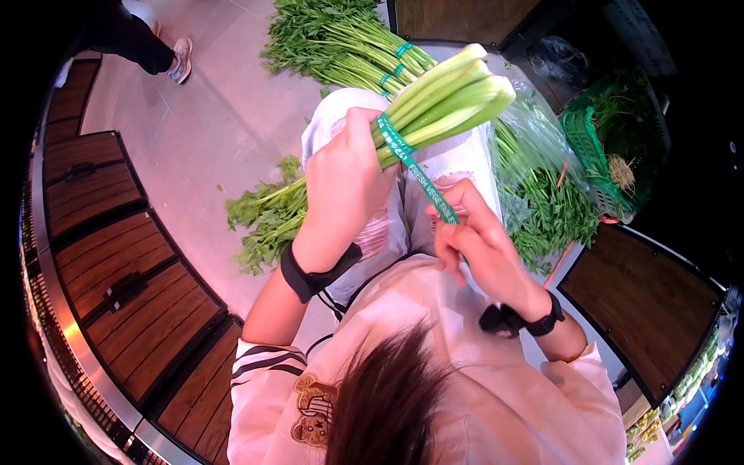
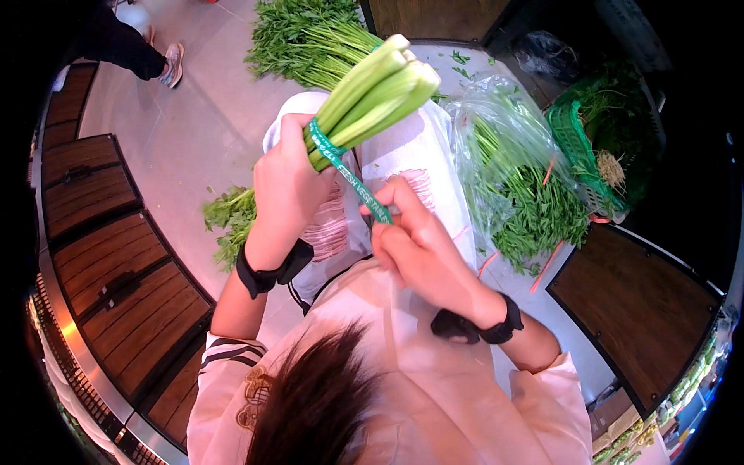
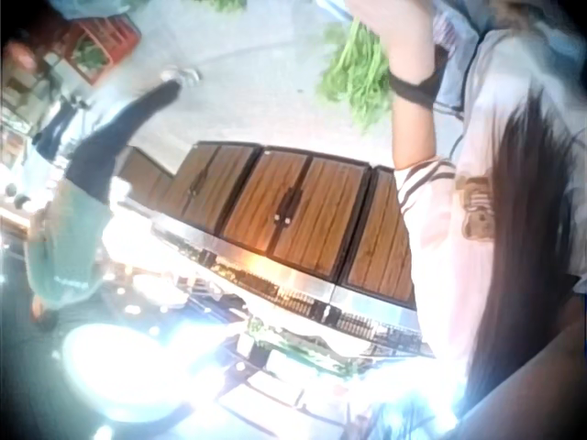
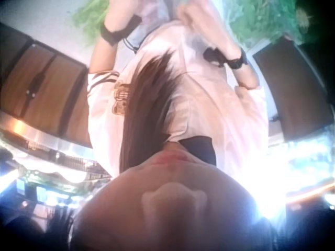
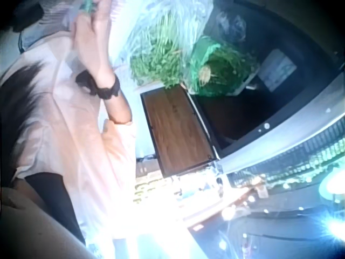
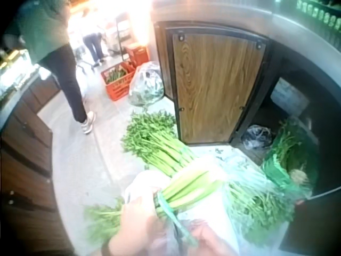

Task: The person bundles stalks of celery by hand, wrapping green adhesive tape around several stalks and pressing it to secure the bunch, then placing the finished bundles onto the floor.

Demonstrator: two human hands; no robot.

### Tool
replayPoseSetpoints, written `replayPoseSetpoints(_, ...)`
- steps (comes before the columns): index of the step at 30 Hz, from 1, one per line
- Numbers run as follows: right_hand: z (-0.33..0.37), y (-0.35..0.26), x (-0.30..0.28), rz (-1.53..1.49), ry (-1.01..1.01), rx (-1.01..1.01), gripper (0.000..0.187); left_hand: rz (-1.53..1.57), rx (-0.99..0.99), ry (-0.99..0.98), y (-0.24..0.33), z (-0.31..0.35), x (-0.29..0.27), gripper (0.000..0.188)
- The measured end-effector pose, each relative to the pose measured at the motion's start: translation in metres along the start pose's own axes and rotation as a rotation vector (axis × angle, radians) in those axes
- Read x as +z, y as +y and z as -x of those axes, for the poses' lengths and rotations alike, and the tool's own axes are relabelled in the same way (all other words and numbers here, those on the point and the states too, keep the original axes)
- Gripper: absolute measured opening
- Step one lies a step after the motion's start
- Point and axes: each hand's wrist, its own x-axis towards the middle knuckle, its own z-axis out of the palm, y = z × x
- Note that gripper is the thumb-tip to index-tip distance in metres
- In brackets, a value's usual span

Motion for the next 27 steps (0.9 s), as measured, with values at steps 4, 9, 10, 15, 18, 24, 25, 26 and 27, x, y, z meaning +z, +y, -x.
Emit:
replayPoseSetpoints(4,-0.022,-0.003,-0.008,0.390,0.149,-0.150,0.013,0.286,-0.028,-0.078,-0.006,-0.006,-0.013,0.045)
replayPoseSetpoints(9,-0.052,-0.005,-0.011,0.686,0.210,-0.412,0.014,0.538,-0.027,-0.315,-0.009,-0.014,-0.039,0.043)
replayPoseSetpoints(10,-0.055,-0.007,-0.007,0.730,0.194,-0.465,0.013,0.675,-0.052,-0.343,-0.015,-0.013,-0.041,0.045)
replayPoseSetpoints(15,-0.071,-0.019,0.005,0.723,0.171,-0.556,0.013,0.884,-0.111,-0.478,-0.032,-0.014,-0.057,0.051)
replayPoseSetpoints(18,-0.071,-0.024,0.013,0.873,0.174,-0.620,0.017,0.863,-0.213,-0.570,-0.026,-0.017,-0.068,0.052)
replayPoseSetpoints(24,-0.056,-0.025,0.022,1.092,0.068,-0.864,0.020,0.839,-0.101,-0.562,-0.039,0.011,-0.075,0.054)
replayPoseSetpoints(25,-0.049,-0.025,0.023,1.174,-0.020,-0.910,0.018,0.754,0.066,-0.613,-0.051,0.018,-0.075,0.052)
replayPoseSetpoints(26,-0.044,-0.020,0.022,1.180,-0.016,-0.925,0.018,0.680,0.228,-0.645,-0.055,0.019,-0.078,0.050)
replayPoseSetpoints(27,-0.039,-0.011,0.019,1.176,-0.067,-0.948,0.017,0.759,0.248,-0.650,-0.050,0.024,-0.079,0.034)
